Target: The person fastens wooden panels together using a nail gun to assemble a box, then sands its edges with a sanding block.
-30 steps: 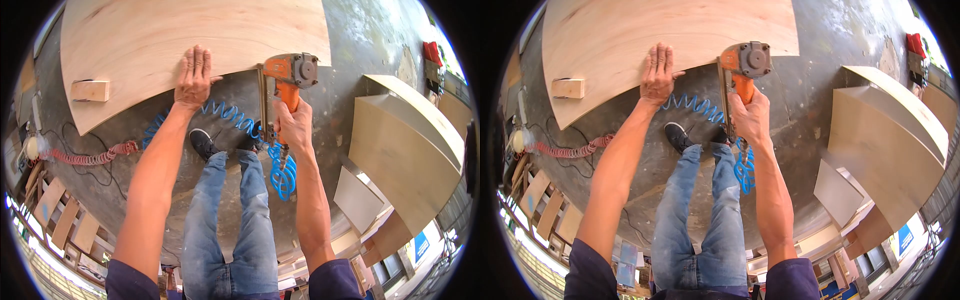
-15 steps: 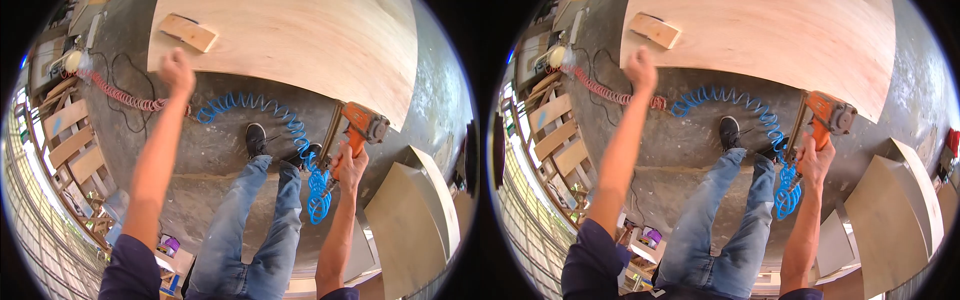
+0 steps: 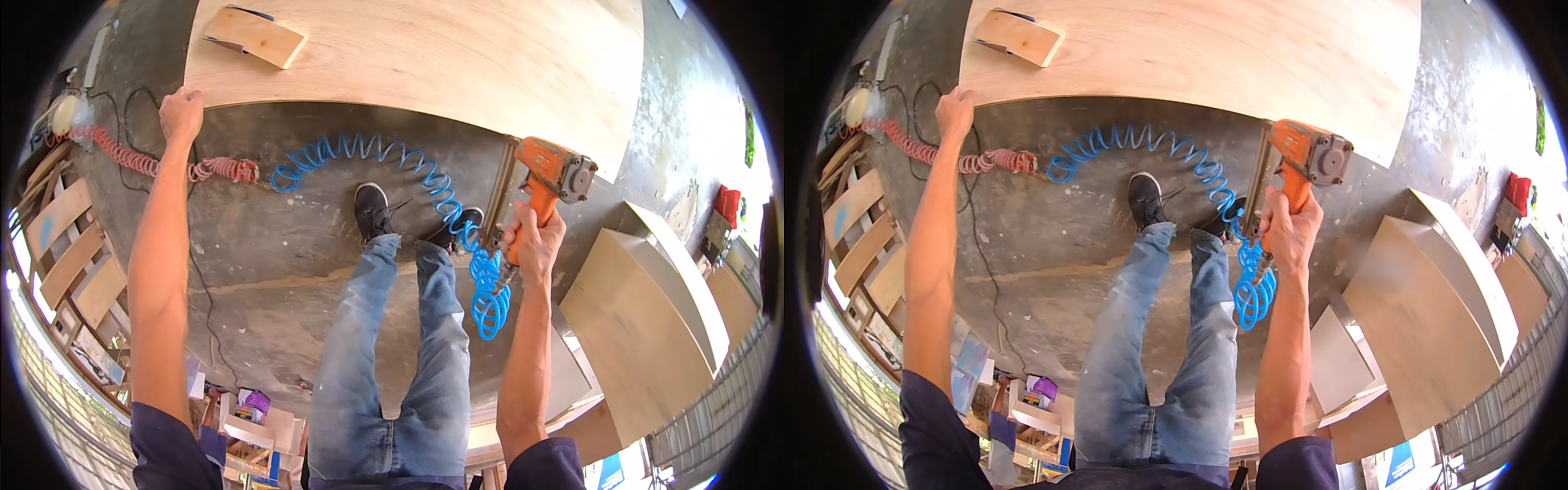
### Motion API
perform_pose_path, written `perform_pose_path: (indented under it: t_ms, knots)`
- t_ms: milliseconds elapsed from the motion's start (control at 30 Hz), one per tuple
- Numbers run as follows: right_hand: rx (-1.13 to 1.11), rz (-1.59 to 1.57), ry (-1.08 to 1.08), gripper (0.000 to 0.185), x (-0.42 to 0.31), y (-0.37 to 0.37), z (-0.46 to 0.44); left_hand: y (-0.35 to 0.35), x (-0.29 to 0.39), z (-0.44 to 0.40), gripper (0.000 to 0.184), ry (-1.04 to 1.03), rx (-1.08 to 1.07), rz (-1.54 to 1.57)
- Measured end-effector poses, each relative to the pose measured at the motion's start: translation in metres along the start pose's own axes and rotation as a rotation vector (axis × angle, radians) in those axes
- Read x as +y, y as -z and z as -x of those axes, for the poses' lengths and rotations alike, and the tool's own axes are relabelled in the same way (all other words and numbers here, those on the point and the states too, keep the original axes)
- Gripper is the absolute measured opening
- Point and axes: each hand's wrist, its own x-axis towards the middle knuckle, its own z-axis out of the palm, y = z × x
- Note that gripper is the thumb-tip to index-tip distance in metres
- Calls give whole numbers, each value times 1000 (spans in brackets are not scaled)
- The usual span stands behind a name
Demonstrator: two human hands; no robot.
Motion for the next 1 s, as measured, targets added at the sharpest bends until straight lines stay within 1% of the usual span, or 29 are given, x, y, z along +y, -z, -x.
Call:
perform_pose_path:
  t_ms: [67,133,233,300,367,433,500,633,733,800,867,900,933,967,1000]
  knots:
    - [-32,-61,-11,22,0,-5,3,-1,-6,3,44,-17,0,-7]
    - [-41,-48,-30,23,-4,-15,5,-7,-16,1,44,-38,0,-19]
    - [-61,-40,-38,22,-14,-29,11,-9,-13,1,43,-12,-7,-34]
    - [-113,22,-27,22,-17,-36,11,-7,-12,4,42,19,-51,-86]
    - [-109,19,-42,25,-21,-42,11,-8,-12,6,42,25,-27,-61]
    - [-117,145,74,28,-26,-52,5,-11,-16,7,42,33,-9,-35]
    - [-137,131,44,29,-33,-60,0,-11,-16,5,43,32,-40,-54]
    - [-155,173,53,24,-38,-68,-10,-11,-17,5,44,44,-34,-65]
    - [-174,178,48,21,-46,-66,-12,-7,-8,8,48,83,-28,-20]
    - [-192,139,-19,17,-52,-65,-14,-2,6,19,52,100,-97,-185]
    - [-189,170,9,17,-49,-64,-18,-2,48,67,57,-5,207,-268]
    - [-186,203,31,18,-45,-64,-20,-5,73,89,57,-161,308,-204]
    - [-182,205,40,18,-44,-64,-20,-3,108,115,62,-390,344,-129]
    - [-162,199,53,18,-42,-64,-19,-8,139,129,63,-629,255,119]
    - [-141,197,64,18,-41,-65,-18,-7,173,146,75,-792,127,167]
